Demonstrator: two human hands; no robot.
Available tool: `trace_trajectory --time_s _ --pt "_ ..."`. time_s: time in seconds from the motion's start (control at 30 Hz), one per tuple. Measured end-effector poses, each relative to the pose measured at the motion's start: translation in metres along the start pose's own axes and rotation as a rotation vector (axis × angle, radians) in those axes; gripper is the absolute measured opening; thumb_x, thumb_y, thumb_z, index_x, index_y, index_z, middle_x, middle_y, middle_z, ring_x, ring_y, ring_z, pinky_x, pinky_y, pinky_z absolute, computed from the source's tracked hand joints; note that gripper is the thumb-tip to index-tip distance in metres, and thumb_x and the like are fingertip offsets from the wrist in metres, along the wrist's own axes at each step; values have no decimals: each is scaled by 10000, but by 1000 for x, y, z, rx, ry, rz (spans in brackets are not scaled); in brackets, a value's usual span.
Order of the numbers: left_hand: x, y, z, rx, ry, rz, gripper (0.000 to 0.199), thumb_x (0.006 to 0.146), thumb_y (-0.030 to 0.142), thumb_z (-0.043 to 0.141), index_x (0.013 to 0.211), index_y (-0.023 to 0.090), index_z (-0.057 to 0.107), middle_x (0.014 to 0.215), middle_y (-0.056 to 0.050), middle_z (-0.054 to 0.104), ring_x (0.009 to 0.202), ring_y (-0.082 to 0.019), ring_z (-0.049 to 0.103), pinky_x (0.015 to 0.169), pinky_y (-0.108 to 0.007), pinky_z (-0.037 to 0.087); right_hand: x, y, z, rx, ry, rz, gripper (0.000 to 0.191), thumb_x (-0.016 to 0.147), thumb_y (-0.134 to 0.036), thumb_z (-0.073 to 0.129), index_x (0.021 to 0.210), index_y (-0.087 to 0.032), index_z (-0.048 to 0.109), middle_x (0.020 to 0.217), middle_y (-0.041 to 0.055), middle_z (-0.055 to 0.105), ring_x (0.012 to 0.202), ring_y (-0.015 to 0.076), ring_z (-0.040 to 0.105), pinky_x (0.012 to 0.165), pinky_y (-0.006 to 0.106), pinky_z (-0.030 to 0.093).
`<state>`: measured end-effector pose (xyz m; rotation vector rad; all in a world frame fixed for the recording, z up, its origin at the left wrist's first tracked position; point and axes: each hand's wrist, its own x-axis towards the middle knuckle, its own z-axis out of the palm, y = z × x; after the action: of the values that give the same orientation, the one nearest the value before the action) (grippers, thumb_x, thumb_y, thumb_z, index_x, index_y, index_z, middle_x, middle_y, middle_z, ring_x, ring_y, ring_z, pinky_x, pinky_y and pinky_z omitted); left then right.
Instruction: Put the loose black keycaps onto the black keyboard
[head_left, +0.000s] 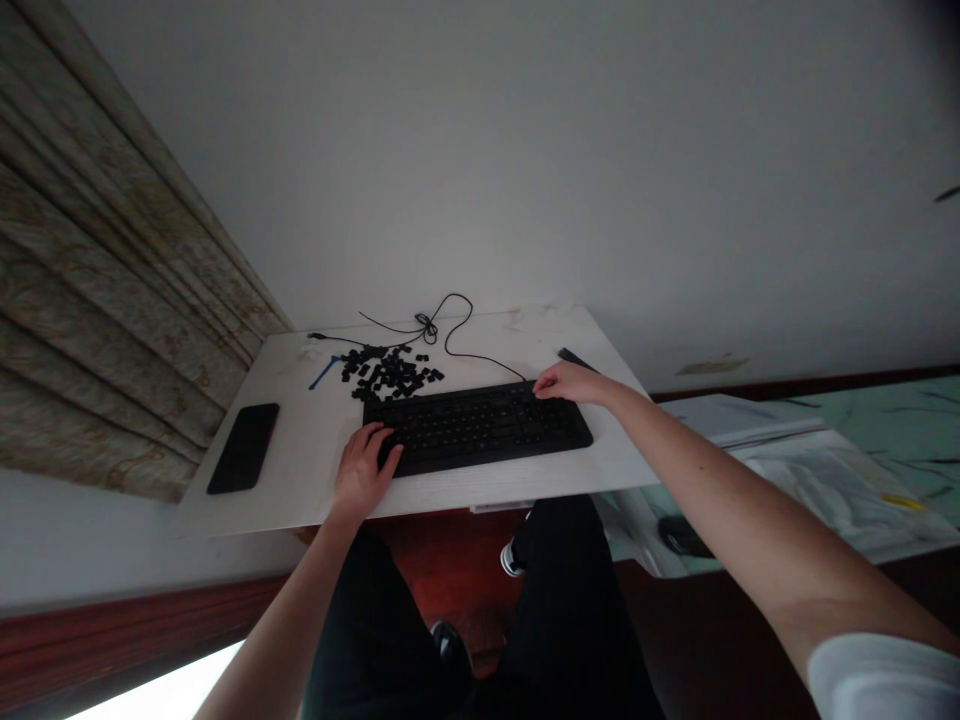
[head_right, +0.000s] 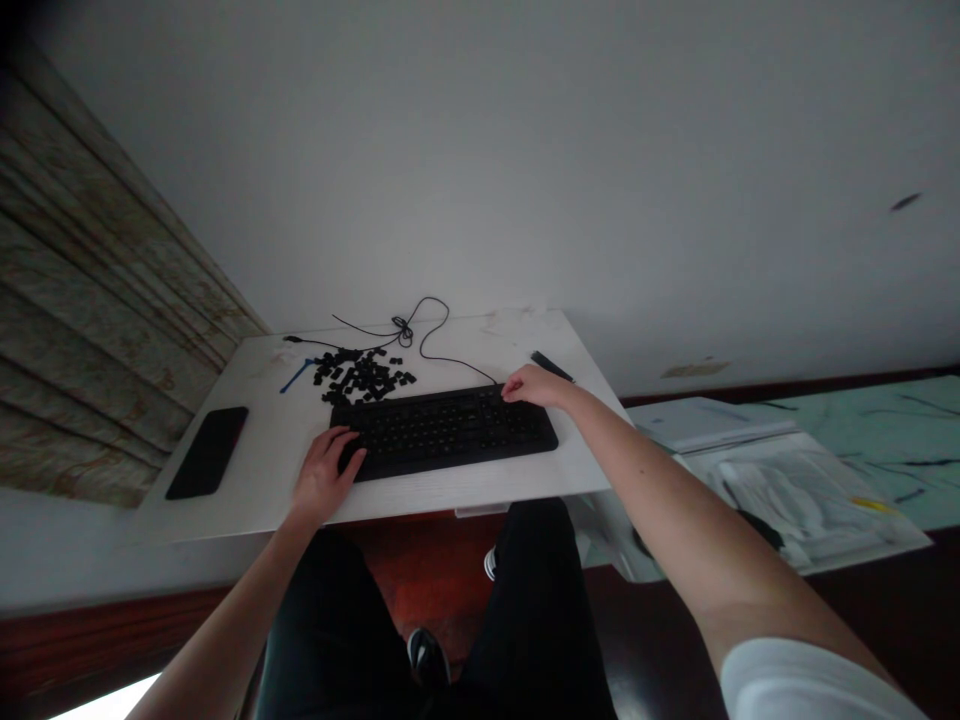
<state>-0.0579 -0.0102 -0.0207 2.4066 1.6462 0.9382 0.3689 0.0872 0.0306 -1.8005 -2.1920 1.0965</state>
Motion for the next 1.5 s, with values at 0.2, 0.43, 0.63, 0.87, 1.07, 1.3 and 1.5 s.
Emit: trace_trajectory --time_s 0.2,0.43,0.63,0.87,1.07,1.3,1.5 --pt "0 -1 0 3 -4 -1 307 934 376 509 1177 212 600 1218 -112 588 1162 -273 555 1024 -479 469 7 2 2 -3 -6 10 216 726 -335 714 854 -172 776 834 64 749 799 209 644 740 302 467" --pt "-1 -1 1 -3 -4 0 308 932 380 516 1179 214 596 1221 -109 584 1173 -272 548 1025 -466 470 2 -1 -2 28 -34 59 276 737 -368 693 887 -151 772 830 82 734 751 198 621 663 293 453" --pt "-1 -2 1 -9 3 3 307 933 382 515 1180 221 600 1220 -107 585 1165 -271 553 1021 -473 474 -5 -8 -4 131 -50 106 298 764 -368 666 937 -148 767 943 106 736 775 186 622 673 285 477" --pt "0 -2 1 -19 2 4 304 929 377 525 1184 225 592 1221 -109 580 1167 -275 549 1020 -483 476 -5 -10 -5 138 -63 97 304 775 -375 640 942 -151 760 954 107 735 779 188 627 652 276 481" --pt "0 0 0 -6 -8 -6 306 931 376 515 1179 216 597 1225 -111 581 1172 -275 546 1026 -473 470 -3 -5 -6 45 -7 52 305 780 -396 631 882 -136 755 863 97 729 770 202 631 679 292 468" --pt "0 0 -1 4 -11 -1 310 940 381 500 1174 201 595 1228 -119 578 1178 -275 541 1035 -471 460 -4 -2 -7 5 27 -9 252 751 -374 660 841 -167 773 895 85 750 866 233 656 811 318 468" --pt "0 0 -1 -11 -6 1 303 933 378 508 1176 219 596 1226 -110 582 1174 -275 543 1026 -478 467 -2 -3 -2 -41 -5 14 245 721 -382 717 857 -186 773 823 52 745 801 211 650 746 299 466"
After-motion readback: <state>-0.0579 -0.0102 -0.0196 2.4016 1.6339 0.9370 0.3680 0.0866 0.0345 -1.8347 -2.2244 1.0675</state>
